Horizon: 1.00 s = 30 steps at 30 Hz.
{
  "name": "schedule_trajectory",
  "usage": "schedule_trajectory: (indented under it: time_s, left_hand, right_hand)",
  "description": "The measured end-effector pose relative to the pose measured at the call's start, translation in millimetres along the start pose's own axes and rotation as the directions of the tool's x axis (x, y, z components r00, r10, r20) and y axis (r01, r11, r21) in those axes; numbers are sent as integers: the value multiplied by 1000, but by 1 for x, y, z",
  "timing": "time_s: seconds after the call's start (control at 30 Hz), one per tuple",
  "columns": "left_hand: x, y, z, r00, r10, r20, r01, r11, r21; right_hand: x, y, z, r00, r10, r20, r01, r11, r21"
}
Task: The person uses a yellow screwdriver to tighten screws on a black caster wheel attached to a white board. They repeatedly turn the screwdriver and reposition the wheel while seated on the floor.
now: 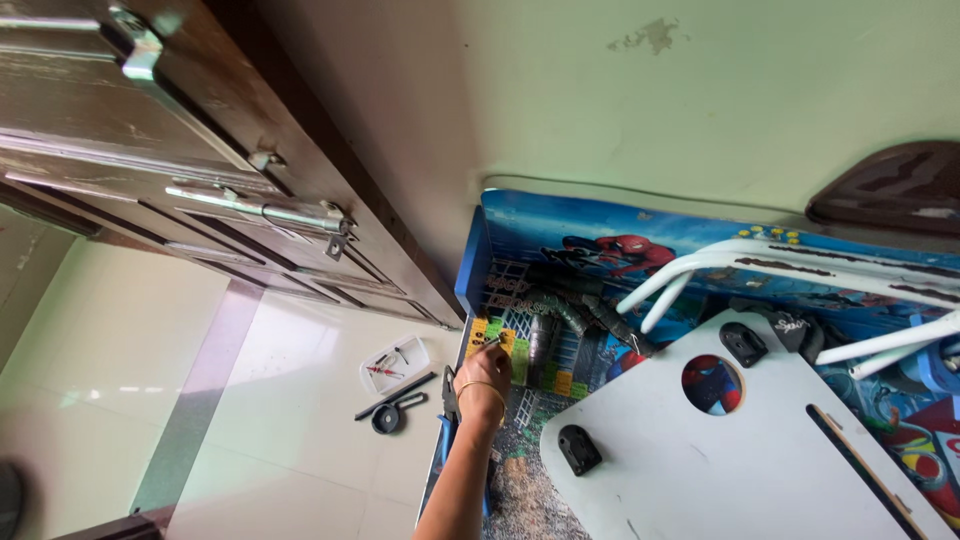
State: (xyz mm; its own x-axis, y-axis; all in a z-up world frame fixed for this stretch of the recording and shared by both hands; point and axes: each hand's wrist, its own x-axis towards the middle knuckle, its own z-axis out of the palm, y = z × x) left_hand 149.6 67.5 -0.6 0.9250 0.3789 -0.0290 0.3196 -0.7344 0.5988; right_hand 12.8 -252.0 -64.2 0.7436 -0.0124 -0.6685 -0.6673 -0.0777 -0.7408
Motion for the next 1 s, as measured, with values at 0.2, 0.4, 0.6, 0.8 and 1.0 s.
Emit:
schedule_trajectory:
  time_s: [0.2,0.4,0.6,0.8,1.0]
  left_hand:
    - [-87,18,22,857,-343,384,512,643,-569]
    - [-201,38,63,402,-210,891,915,120,-385]
    - [-195,30,76,386,-156,909,922,101,-374]
    - [-194,31,87,438,-297,848,897,79,-436]
    - [-201,41,70,689,-522,503,722,430,-542]
  right_hand:
    - [2,21,-14,999,-43,32,41,998,49]
    - [-2,28,-7,995,-65,71,55,990,132]
    - [-6,-5,-7,996,2,89,-9,997,72]
    - [0,-41,6,994,105,32,-96,973,-211]
    - [13,-51,27,988,-152,-4,143,941,-307]
